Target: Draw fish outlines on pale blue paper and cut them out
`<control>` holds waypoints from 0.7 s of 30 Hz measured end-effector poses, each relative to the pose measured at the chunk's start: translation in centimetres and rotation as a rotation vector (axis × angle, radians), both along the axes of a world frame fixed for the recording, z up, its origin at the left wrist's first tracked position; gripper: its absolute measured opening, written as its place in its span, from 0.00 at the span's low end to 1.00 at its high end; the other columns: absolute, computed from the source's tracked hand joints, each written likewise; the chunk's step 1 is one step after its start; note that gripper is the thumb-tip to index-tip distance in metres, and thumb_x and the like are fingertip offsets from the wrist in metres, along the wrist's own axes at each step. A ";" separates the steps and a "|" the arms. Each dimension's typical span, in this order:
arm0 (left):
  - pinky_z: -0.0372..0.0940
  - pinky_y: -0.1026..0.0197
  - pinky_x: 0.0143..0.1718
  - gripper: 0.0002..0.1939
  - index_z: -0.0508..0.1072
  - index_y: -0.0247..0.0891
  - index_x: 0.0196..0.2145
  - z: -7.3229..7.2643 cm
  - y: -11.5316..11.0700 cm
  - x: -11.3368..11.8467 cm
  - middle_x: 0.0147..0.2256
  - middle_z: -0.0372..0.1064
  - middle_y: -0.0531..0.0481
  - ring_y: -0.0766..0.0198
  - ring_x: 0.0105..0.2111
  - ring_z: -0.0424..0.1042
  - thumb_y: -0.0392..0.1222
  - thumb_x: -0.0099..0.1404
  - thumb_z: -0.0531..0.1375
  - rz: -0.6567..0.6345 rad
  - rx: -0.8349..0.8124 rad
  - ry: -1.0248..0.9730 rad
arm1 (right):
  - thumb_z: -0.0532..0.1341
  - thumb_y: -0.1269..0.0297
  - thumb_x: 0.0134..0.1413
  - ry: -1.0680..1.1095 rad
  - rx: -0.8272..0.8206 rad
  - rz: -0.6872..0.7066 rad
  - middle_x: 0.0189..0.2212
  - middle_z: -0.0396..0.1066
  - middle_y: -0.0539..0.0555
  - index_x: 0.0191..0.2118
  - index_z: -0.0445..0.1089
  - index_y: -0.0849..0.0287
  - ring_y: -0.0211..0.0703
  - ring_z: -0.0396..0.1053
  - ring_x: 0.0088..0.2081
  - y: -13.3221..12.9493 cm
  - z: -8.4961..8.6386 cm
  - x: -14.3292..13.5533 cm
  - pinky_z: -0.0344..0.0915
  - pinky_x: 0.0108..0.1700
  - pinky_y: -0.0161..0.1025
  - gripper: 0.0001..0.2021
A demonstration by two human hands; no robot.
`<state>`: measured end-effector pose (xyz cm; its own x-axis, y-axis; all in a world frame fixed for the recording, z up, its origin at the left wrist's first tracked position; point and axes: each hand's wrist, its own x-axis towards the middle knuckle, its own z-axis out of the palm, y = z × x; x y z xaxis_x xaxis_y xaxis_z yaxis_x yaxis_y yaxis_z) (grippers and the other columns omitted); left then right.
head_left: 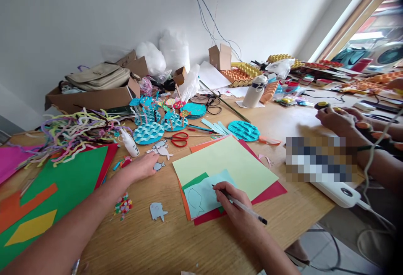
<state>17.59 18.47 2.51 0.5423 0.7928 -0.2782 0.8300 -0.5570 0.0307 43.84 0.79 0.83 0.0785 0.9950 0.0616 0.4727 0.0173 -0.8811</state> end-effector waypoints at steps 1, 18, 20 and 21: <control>0.62 0.56 0.41 0.11 0.68 0.37 0.35 0.2 0.0 0.0 0.42 0.68 0.40 0.49 0.44 0.67 0.35 0.52 0.58 -0.007 -0.002 0.001 | 0.52 0.59 0.56 0.005 0.003 -0.001 0.21 0.61 0.48 0.32 0.66 0.59 0.37 0.55 0.23 0.0 0.0 0.0 0.55 0.26 0.33 0.10; 0.62 0.62 0.35 0.10 0.65 0.39 0.33 0.8 -6.6 3.9 0.32 0.67 0.52 0.62 0.33 0.68 0.31 0.53 0.50 0.051 -0.258 -0.605 | 0.55 0.65 0.51 0.145 0.043 0.045 0.29 0.71 0.52 0.37 0.68 0.58 0.38 0.68 0.29 3.3 1.0 -2.0 0.65 0.31 0.35 0.09; 0.62 0.64 0.32 0.08 0.63 0.39 0.32 0.5 -7.3 4.6 0.29 0.66 0.54 0.64 0.31 0.68 0.32 0.53 0.50 0.082 -0.339 -0.703 | 0.56 0.68 0.49 0.055 0.094 0.070 0.30 0.72 0.52 0.37 0.68 0.58 0.39 0.69 0.31 3.8 1.1 -2.5 0.64 0.35 0.36 0.09; 0.62 0.64 0.31 0.07 0.63 0.39 0.31 0.5 -7.6 4.7 0.28 0.66 0.54 0.65 0.30 0.67 0.33 0.53 0.50 0.096 -0.377 -0.748 | 0.56 0.69 0.48 0.038 0.109 0.082 0.31 0.72 0.52 0.38 0.67 0.58 0.39 0.69 0.32 3.9 1.1 -2.7 0.64 0.36 0.36 0.09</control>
